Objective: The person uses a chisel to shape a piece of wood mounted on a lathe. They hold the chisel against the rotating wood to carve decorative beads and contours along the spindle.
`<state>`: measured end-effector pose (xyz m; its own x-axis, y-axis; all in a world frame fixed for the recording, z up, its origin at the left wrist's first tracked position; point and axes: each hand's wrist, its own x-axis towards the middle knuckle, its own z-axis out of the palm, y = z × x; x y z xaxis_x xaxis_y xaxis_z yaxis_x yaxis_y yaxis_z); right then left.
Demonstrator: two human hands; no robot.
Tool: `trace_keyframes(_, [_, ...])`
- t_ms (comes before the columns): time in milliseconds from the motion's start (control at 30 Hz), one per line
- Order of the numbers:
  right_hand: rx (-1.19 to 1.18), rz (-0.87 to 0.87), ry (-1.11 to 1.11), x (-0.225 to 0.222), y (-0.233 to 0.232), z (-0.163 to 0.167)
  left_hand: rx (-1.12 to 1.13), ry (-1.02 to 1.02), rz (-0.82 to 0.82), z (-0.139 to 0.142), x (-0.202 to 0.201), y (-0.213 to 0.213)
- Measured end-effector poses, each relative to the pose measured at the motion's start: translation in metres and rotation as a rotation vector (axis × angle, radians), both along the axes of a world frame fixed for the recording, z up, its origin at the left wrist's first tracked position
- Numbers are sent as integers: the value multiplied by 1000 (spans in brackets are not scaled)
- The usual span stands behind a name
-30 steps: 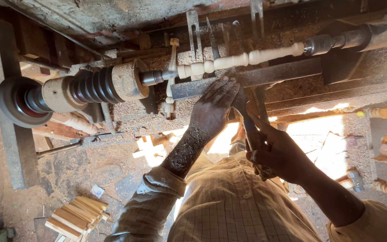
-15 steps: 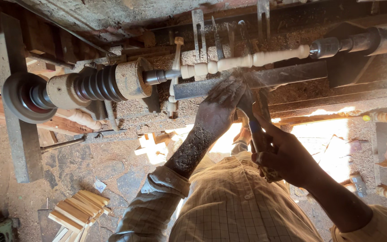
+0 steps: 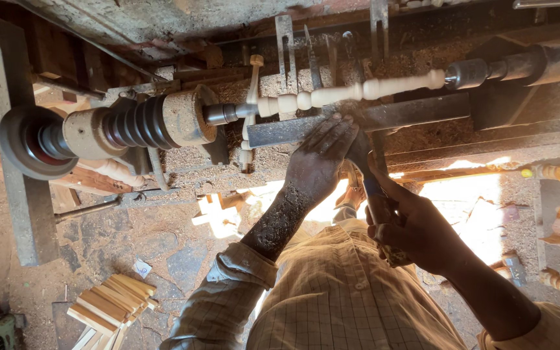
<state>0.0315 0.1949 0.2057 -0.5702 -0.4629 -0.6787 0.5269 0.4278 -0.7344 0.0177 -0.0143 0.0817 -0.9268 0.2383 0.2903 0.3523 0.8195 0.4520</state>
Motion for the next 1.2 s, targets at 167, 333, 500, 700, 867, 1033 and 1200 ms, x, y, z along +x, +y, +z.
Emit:
trace_keyframes(167, [49,17,35,0,2,-1,-24,-1,-8,-1,-1,2])
trace_keyframes(333, [13,23,55,3,2,-2,-38,-22,-30,-4,-2,2])
trace_keyframes(500, [44,59,67,4,1,-5,-65,-18,-39,-18,4,-4])
trace_keyframes(700, [188,59,-53,13,17,-4,-27,153,-48,-37,10,1])
trace_keyframes(867, [366,-53,44,24,35,-4,1,40,-23,-32,8,25])
trace_keyframes(1033, [383,-39,147,13,52,-8,37,57,-12,-24,1,34])
trace_keyframes(1200, [384,-27,168,-1,66,-8,37,15,23,-18,-1,43])
